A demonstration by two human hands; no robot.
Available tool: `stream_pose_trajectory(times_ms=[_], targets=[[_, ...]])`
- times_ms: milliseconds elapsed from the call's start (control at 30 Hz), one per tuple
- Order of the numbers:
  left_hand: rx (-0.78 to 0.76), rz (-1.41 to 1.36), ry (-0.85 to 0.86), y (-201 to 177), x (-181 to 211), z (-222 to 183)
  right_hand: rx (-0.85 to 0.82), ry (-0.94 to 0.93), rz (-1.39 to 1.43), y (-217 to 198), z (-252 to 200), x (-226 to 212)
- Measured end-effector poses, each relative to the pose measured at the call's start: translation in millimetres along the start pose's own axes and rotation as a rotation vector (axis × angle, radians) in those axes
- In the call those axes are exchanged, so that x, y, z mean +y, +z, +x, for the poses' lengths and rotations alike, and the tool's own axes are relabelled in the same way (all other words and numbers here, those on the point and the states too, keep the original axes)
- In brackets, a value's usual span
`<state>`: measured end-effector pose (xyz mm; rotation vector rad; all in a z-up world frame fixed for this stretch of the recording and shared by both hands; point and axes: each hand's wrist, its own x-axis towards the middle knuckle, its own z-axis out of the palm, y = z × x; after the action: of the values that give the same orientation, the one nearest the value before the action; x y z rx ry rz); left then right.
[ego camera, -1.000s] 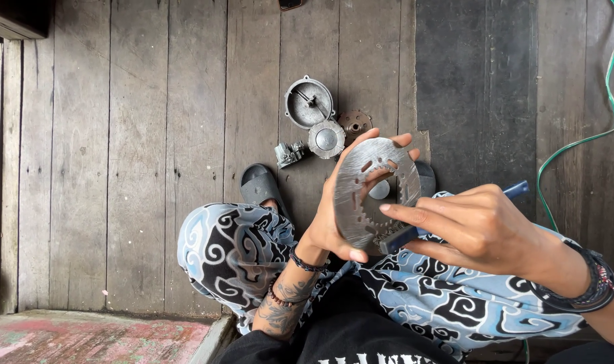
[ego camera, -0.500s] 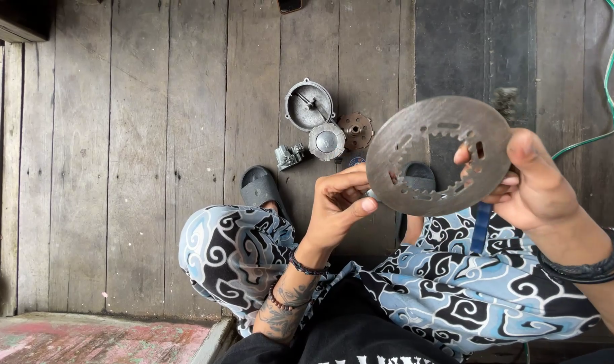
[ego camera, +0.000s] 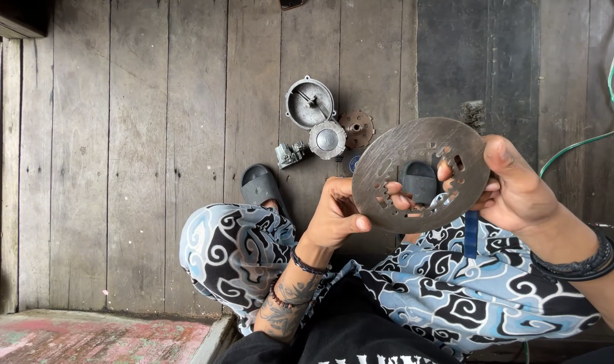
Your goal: Manually cleaning and clearing debris from a motorcycle clutch plate using a grinding disc and a pick tool.
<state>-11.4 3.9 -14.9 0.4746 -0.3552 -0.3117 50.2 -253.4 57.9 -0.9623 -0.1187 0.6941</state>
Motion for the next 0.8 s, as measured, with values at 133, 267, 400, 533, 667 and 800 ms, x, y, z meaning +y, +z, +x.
stream_pose_trajectory(times_ms=[133,267,400,533,667,800], targets=[[-0.006,0.035,0.007,4,3,3,-0.008,-0.007,-0.005,1,0,1],[0.011,0.027,-0.005,4,3,3,0.006,-0.023,-0.031,0,0,0],[0.003,0.011,-0.020,4,3,2,-0.002,-0.017,-0.031,-1,-1,0],[-0.013,0.007,-0.005,6,2,2,-0.044,-0.048,-0.061,3,-1,0],[0.014,0.111,-0.006,2,0,-2,-0.237,-0.014,-0.008,41,14,-15],[-0.020,0.040,-0.046,0,0,1,-0.151,-0.058,-0.175,48,14,-13]])
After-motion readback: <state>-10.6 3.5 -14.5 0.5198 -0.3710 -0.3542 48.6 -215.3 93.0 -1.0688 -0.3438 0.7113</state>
